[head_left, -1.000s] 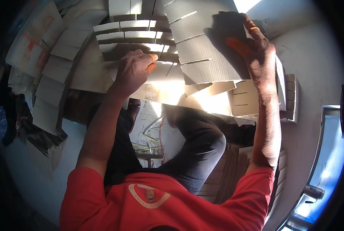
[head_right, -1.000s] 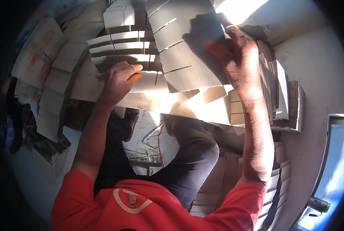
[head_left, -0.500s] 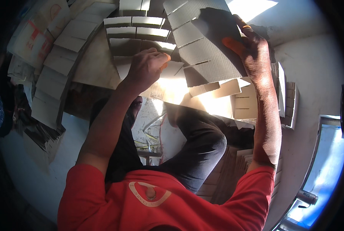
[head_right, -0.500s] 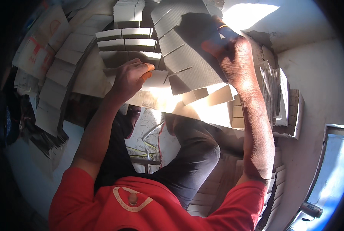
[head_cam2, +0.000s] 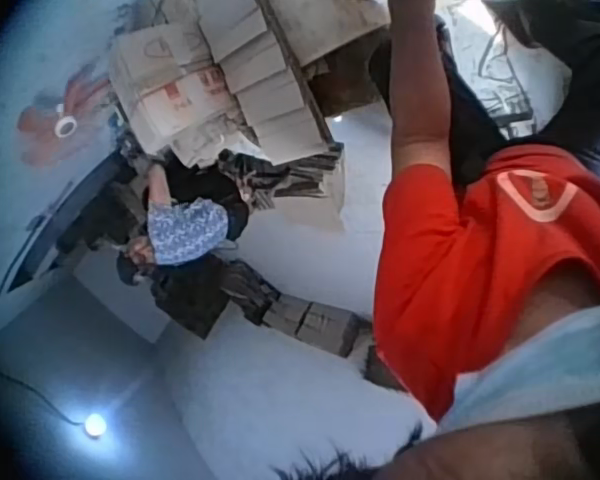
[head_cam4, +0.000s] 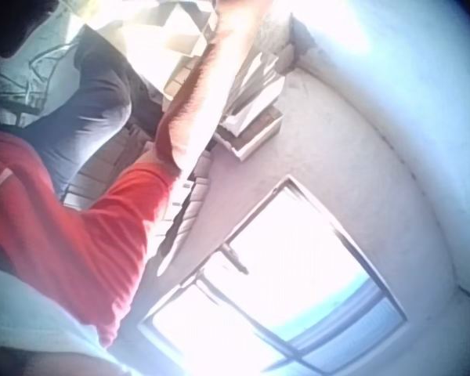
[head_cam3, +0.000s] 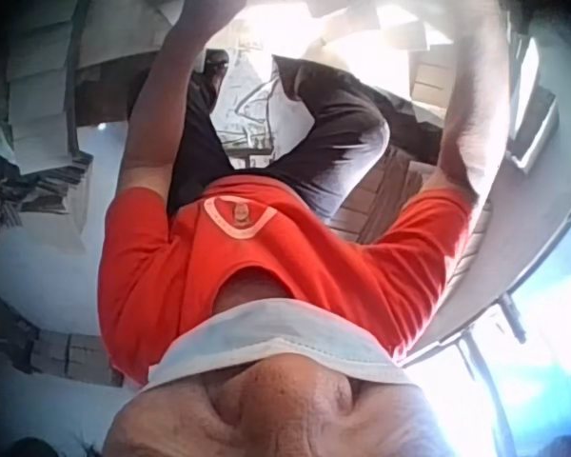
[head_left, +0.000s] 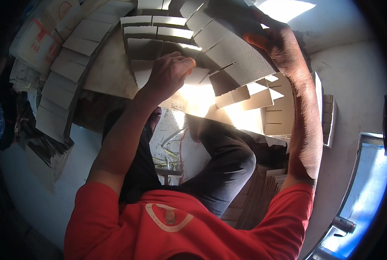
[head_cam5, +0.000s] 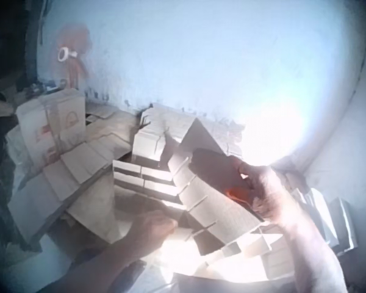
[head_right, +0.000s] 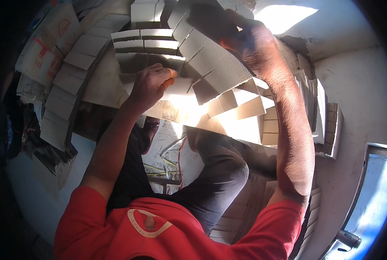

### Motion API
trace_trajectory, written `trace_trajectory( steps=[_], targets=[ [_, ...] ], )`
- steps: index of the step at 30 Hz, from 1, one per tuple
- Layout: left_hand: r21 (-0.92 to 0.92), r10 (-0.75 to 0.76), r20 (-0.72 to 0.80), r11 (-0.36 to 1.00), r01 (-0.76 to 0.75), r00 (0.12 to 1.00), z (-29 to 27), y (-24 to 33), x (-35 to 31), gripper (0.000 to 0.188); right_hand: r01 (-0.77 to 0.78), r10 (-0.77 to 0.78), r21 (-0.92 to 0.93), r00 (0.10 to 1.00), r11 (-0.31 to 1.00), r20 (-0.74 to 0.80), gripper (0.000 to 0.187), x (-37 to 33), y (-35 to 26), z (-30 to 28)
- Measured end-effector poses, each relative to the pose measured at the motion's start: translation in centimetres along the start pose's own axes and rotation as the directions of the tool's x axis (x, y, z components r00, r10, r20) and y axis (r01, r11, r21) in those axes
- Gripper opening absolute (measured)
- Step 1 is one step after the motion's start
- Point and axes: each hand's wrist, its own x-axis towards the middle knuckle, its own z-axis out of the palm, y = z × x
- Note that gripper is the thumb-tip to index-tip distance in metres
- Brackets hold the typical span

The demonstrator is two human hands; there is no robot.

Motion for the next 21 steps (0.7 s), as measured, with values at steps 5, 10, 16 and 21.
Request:
trace_trajectory(
  steps=[5, 10, 16, 21],
  targets=[
    [0.000, -0.008, 0.005, 1.000, 0.008, 1.000, 0.1, -0.1, 0.1, 0.011, -0.028, 0.027, 0.028, 0.999, 0.999, 0.038, 0.053, 0.5, -0.3, 0.4],
    [-0.017, -0.045, 0.018, 0.999, 0.045, 0.999, 0.3, -0.3, 0.0, 0.011, 0.148, -0.139, -0.088, 0.986, 0.985, 0.095, 0.042, 1.4, 1.2, 3.9],
    [0.002, -0.047, 0.027, 0.999, 0.047, 0.999, 0.3, 0.1, 0.4, 0.013, 0.107, -0.084, -0.186, 0.989, 0.977, 0.125, 0.025, 0.9, 1.8, 6.4],
    [0.011, -0.053, 0.032, 0.999, 0.053, 0.998, -0.1, -0.3, 0.1, 0.015, 0.071, -0.044, -0.238, 0.992, 0.969, 0.115, 0.024, 0.5, -1.5, 5.0]
  ],
)
